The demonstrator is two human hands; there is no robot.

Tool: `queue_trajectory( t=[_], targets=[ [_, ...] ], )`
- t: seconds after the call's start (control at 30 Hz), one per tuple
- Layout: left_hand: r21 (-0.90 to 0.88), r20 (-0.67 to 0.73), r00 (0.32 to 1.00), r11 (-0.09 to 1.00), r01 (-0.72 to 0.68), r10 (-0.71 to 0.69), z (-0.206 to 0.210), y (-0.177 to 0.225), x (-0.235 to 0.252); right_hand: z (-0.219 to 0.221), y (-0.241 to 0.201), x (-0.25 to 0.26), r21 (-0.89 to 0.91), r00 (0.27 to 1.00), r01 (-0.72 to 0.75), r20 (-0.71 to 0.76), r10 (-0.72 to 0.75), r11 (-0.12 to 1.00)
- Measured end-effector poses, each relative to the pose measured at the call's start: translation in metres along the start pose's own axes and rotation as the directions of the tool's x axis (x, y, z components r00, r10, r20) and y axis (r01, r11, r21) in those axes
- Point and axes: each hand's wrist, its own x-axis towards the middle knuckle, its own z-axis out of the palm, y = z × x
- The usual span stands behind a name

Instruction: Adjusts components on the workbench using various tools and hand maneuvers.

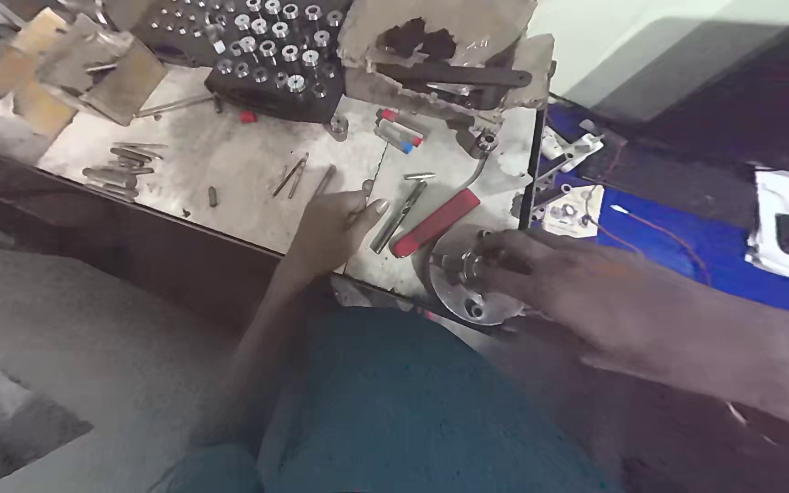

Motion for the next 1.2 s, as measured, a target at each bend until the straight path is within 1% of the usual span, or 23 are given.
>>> queue_trajectory(
  t=[0.07, 0.13, 0.2, 0.27, 0.33, 0.43, 0.47, 0.5, 0.53, 0.6, 0.63, 0.7, 0.77, 0.8, 0.83, 0.87, 0.9, 0.93, 1.0, 1.03, 1.1, 1.13, 1.2],
  targets=[
    [-0.025, -0.048, 0.998, 0.998, 0.049, -0.051, 0.008, 0.000, -0.010, 0.001, -0.001, 0.002, -0.062, 0.989, -0.103, -0.111, 0.095, 0.993],
    [-0.055, -0.151, 0.985, 0.996, 0.072, -0.079, 0.014, -0.008, -0.018, 0.005, -0.005, 0.003, -0.145, 0.977, -0.189, -0.129, 0.171, 0.971],
    [-0.086, -0.275, 0.955, 0.992, 0.090, -0.110, 0.019, -0.016, -0.025, 0.001, -0.002, 0.003, -0.133, 0.995, -0.102, -0.029, 0.099, 0.986],
    [-0.090, -0.381, 0.918, 0.993, 0.079, -0.107, 0.027, -0.023, -0.031, -0.007, 0.004, 0.004, -0.022, 0.997, 0.034, 0.074, -0.033, 0.999],
    [-0.072, -0.453, 0.888, 0.996, 0.047, -0.075, 0.033, -0.029, -0.034, -0.009, 0.008, 0.005, 0.082, 0.995, 0.065, 0.076, -0.072, 0.994],
    [-0.091, -0.510, 0.860, 0.995, -0.042, -0.011, 0.037, -0.032, -0.038, 0.001, 0.000, 0.004, -0.067, 0.989, -0.141, -0.049, 0.138, 0.988],
    [-0.099, -0.528, 0.849, 0.992, -0.079, 0.015, 0.038, -0.033, -0.038, 0.004, -0.003, 0.003, -0.128, 0.983, -0.183, -0.047, 0.178, 0.975],
    [-0.110, -0.550, 0.834, 0.987, -0.121, 0.041, 0.039, -0.034, -0.038, 0.005, -0.003, 0.003, -0.165, 0.985, -0.171, -0.033, 0.167, 0.971],
    [-0.129, -0.567, 0.822, 0.978, -0.165, 0.064, 0.039, -0.035, -0.038, 0.006, -0.002, 0.003, -0.176, 0.994, -0.109, -0.019, 0.108, 0.978],
    [-0.171, -0.578, 0.810, 0.955, -0.242, 0.101, 0.039, -0.037, -0.037, 0.001, 0.002, 0.004, -0.079, 0.999, 0.026, 0.030, -0.024, 0.997],
    [-0.189, -0.586, 0.802, 0.944, -0.271, 0.114, 0.040, -0.037, -0.036, 0.000, 0.003, 0.004, -0.028, 0.998, 0.055, 0.029, -0.055, 0.998],
    [-0.185, -0.597, 0.794, 0.942, -0.279, 0.118, 0.040, -0.037, -0.034, -0.003, 0.002, 0.003, -0.013, 1.000, -0.021, 0.020, 0.022, 1.000],
    [-0.135, -0.581, 0.804, 0.959, -0.250, 0.127, 0.040, -0.038, -0.035, 0.003, -0.002, 0.002, -0.133, 0.985, -0.171, -0.016, 0.170, 0.976],
    [-0.110, -0.576, 0.806, 0.965, -0.240, 0.135, 0.040, -0.038, -0.035, 0.005, -0.006, 0.001, -0.172, 0.974, -0.222, 0.005, 0.226, 0.960],
    [-0.086, -0.569, 0.810, 0.970, -0.229, 0.141, 0.041, -0.036, -0.034, 0.005, -0.007, 0.000, -0.173, 0.971, -0.225, 0.035, 0.234, 0.959],
    [-0.077, -0.564, 0.814, 0.973, -0.220, 0.139, 0.042, -0.034, -0.033, 0.006, -0.004, -0.002, -0.151, 0.982, -0.179, 0.034, 0.186, 0.972],
    [-0.078, -0.554, 0.822, 0.976, -0.205, 0.129, 0.041, -0.032, -0.034, 0.005, -0.002, -0.001, -0.097, 0.993, -0.112, 0.036, 0.116, 0.989],
    [-0.086, -0.548, 0.828, 0.977, -0.193, 0.115, 0.039, -0.031, -0.035, -0.001, -0.001, 0.001, -0.018, 0.993, -0.078, 0.091, 0.079, 0.997],
    [-0.136, -0.558, 0.825, 0.970, -0.201, 0.093, 0.038, -0.030, -0.035, -0.020, -0.004, 0.007, 0.105, 0.957, -0.134, 0.274, 0.101, 0.985],
    [-0.145, -0.568, 0.817, 0.966, -0.215, 0.097, 0.038, -0.031, -0.033, -0.022, -0.006, 0.009, 0.099, 0.941, -0.192, 0.300, 0.154, 0.976],
    [-0.150, -0.571, 0.816, 0.964, -0.218, 0.095, 0.038, -0.030, -0.032, -0.017, -0.010, 0.011, 0.045, 0.929, -0.257, 0.287, 0.234, 0.965],
    [-0.152, -0.570, 0.816, 0.964, -0.217, 0.094, 0.038, -0.030, -0.031, -0.015, -0.011, 0.011, 0.033, 0.933, -0.240, 0.285, 0.221, 0.970],
    [-0.143, -0.575, 0.812, 0.965, -0.220, 0.099, 0.037, -0.030, -0.030, -0.017, -0.008, 0.012, 0.096, 0.956, -0.130, 0.278, 0.099, 0.987]
  ],
)
